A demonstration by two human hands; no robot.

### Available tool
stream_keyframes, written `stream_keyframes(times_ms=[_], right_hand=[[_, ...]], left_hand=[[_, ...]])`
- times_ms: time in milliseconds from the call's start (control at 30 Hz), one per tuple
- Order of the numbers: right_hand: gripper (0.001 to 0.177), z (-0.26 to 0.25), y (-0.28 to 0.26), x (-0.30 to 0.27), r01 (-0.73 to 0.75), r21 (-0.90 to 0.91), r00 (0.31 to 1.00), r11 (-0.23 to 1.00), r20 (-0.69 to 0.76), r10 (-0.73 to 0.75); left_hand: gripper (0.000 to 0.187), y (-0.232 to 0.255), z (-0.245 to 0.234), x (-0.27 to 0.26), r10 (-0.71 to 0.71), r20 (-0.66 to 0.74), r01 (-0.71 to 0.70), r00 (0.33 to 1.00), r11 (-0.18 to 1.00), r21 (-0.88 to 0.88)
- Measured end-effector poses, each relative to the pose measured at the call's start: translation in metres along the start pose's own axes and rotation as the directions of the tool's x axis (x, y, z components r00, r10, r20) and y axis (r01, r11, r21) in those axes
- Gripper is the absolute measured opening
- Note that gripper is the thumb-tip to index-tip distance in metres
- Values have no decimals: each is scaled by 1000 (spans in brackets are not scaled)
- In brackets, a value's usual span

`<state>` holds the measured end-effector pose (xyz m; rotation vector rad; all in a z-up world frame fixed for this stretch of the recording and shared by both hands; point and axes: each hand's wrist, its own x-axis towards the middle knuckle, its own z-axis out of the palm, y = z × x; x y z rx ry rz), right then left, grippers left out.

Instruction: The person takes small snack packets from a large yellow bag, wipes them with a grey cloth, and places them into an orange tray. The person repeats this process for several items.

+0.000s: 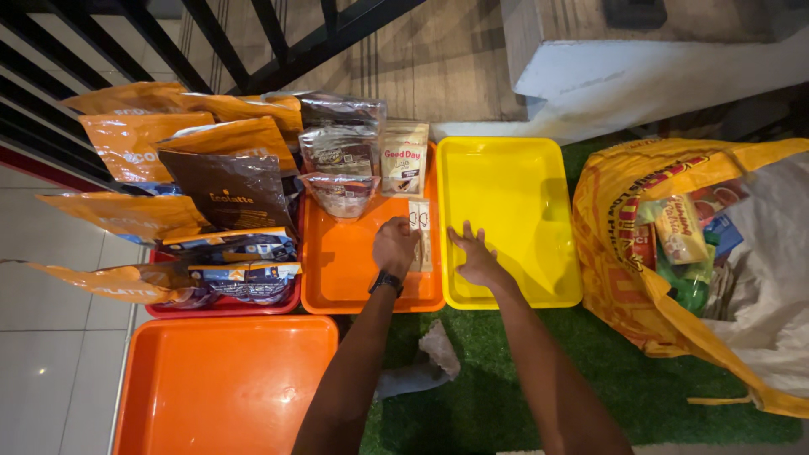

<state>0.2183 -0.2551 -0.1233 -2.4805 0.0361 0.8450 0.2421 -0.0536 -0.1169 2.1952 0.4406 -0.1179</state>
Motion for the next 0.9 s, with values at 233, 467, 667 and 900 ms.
stream_keyframes(times_ms=[233, 467, 667, 900], right_hand=[[101, 1, 1, 0, 5, 6, 1000, 1000, -6, -5], [102, 0, 0, -1, 2, 13, 1000, 1000, -4, -2], [101, 1, 1, 0, 2, 18, 1000, 1000, 1, -2], [101, 1, 1, 1, 3, 16, 1000, 1000, -5, -3]], left_hand=[[40, -4, 5, 1, 25, -46, -23, 999, 998, 61], [30, -8, 6, 0, 29, -31, -29, 999, 1000, -10], [30, -8, 7, 1, -36, -15, 35, 999, 998, -61], [32, -13, 10, 4, 11, -25, -12, 1000, 998, -60]])
